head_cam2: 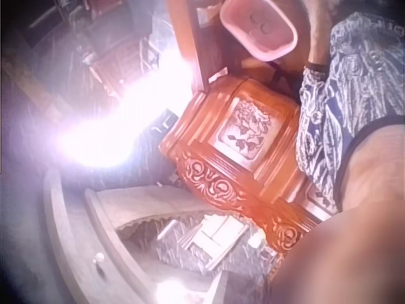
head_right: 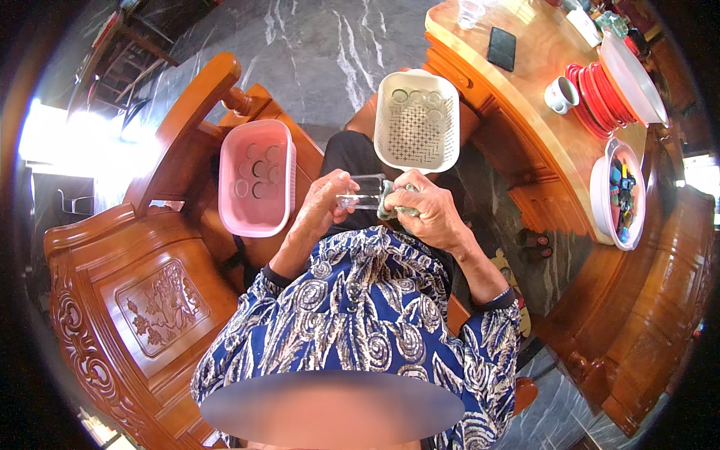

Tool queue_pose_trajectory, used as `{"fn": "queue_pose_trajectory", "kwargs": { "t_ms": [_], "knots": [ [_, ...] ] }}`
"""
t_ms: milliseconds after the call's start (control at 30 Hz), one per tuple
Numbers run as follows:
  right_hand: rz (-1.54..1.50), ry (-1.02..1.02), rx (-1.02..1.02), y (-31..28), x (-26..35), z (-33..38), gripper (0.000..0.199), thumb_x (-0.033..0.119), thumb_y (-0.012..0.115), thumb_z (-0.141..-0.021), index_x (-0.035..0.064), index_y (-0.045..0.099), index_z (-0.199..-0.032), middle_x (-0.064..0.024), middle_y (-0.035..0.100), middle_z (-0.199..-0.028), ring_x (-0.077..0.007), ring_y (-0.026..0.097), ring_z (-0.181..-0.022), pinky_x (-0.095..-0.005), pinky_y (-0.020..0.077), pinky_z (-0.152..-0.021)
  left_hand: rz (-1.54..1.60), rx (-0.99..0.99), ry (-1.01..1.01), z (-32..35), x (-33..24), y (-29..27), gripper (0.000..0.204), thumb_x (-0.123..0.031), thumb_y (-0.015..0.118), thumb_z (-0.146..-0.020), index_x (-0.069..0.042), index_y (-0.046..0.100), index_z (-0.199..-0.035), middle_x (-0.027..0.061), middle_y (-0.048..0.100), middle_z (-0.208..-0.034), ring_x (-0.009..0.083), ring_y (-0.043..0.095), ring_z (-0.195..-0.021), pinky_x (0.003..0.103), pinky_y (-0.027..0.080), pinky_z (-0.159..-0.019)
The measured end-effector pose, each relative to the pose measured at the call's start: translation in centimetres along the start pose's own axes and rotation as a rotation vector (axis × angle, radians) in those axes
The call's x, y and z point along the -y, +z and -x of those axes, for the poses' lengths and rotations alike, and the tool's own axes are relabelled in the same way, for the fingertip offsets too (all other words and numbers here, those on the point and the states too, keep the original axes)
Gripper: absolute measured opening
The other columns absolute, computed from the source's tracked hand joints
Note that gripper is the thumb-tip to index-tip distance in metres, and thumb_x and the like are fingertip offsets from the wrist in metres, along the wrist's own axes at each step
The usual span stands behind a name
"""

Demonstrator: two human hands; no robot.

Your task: The person sits and wipes a small clear glass with a cloth, rotating it to clean all sides. The person continues wiping the same glass repeatedly without placing it elsewhere.

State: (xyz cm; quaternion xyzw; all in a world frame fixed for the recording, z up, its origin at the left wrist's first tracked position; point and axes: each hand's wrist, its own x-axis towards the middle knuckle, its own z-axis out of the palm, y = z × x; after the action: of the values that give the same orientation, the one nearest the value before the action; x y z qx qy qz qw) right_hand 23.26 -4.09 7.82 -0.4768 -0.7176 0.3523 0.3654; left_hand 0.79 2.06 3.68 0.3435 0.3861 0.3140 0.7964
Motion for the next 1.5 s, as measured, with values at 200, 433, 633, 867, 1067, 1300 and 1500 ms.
{"fn": "queue_pose_trajectory", "kwargs": {
  "t_ms": [200,433,633,867,1067,1300,1500],
  "knots": [
    [0.025,0.066,-0.217,0.7,0.1,0.1,0.053,0.008,0.075,-0.072,0.0033,0.049,-0.118,-0.0113,0.060,-0.100,-0.0218,0.062,-0.091,-0.0323,0.0494,-0.080,-0.040,0.067,0.009,-0.1,0.9,0.1,0.029,-0.034,0.061,-0.091,-0.006,0.057,-0.088,0.0013,0.055,-0.063,0.0022,0.039,-0.044,0.017,0.032,-0.037],
    [-0.018,0.154,-0.093,1.0,-0.4,-0.3,0.044,0.007,0.073,-0.074,0.0037,0.053,-0.112,-0.0127,0.061,-0.101,-0.0254,0.061,-0.095,-0.0343,0.0478,-0.086,-0.151,0.155,0.062,0.4,0.5,0.9,0.025,-0.030,0.060,-0.092,-0.005,0.056,-0.091,-0.0020,0.054,-0.065,0.0016,0.039,-0.048,0.016,0.032,-0.043],
    [0.034,0.153,0.054,0.6,-0.8,-0.3,0.030,0.009,0.071,-0.072,0.0036,0.057,-0.098,-0.0111,0.058,-0.092,-0.0286,0.058,-0.089,-0.0371,0.0460,-0.079,-0.311,0.142,0.117,0.7,0.9,1.1,0.034,-0.037,0.060,-0.092,-0.004,0.056,-0.090,-0.0001,0.054,-0.065,0.0032,0.042,-0.048,0.019,0.031,-0.042],
    [0.501,-0.021,-0.124,1.3,-0.6,-0.2,0.042,0.033,0.075,-0.072,0.0048,0.057,-0.097,-0.0123,0.056,-0.100,-0.0302,0.055,-0.096,-0.0407,0.0440,-0.083,-0.352,0.203,0.124,0.5,0.4,1.1,0.040,-0.043,0.063,-0.089,-0.004,0.055,-0.092,-0.0008,0.051,-0.065,0.0035,0.042,-0.052,0.020,0.032,-0.044],
    [0.396,0.086,-0.202,1.9,-0.4,-1.1,0.058,0.056,0.065,-0.078,0.0028,0.055,-0.099,-0.0152,0.057,-0.097,-0.0334,0.058,-0.090,-0.0393,0.0469,-0.077,-0.342,0.158,0.238,0.9,0.3,1.6,0.037,-0.041,0.062,-0.090,-0.005,0.056,-0.097,-0.0002,0.056,-0.076,0.0041,0.048,-0.062,0.019,0.039,-0.051],
    [-0.648,0.372,0.058,0.7,-1.4,-0.8,0.035,0.024,0.065,-0.083,0.0025,0.054,-0.109,0.0003,0.054,-0.096,-0.0104,0.049,-0.088,-0.0266,0.0418,-0.079,-0.262,0.062,0.254,-0.1,-0.6,0.6,0.028,-0.032,0.058,-0.093,-0.004,0.056,-0.090,-0.0009,0.056,-0.073,0.0036,0.048,-0.056,0.018,0.039,-0.044],
    [-0.149,0.267,0.015,1.2,-2.6,0.0,0.035,0.026,0.072,-0.079,0.0035,0.058,-0.101,-0.0024,0.057,-0.095,-0.0130,0.054,-0.086,-0.0288,0.0449,-0.079,-0.361,0.137,0.217,0.4,-0.9,0.9,0.030,-0.034,0.060,-0.091,-0.004,0.056,-0.089,-0.0019,0.052,-0.066,0.0030,0.045,-0.052,0.018,0.033,-0.041]
  ]
}}
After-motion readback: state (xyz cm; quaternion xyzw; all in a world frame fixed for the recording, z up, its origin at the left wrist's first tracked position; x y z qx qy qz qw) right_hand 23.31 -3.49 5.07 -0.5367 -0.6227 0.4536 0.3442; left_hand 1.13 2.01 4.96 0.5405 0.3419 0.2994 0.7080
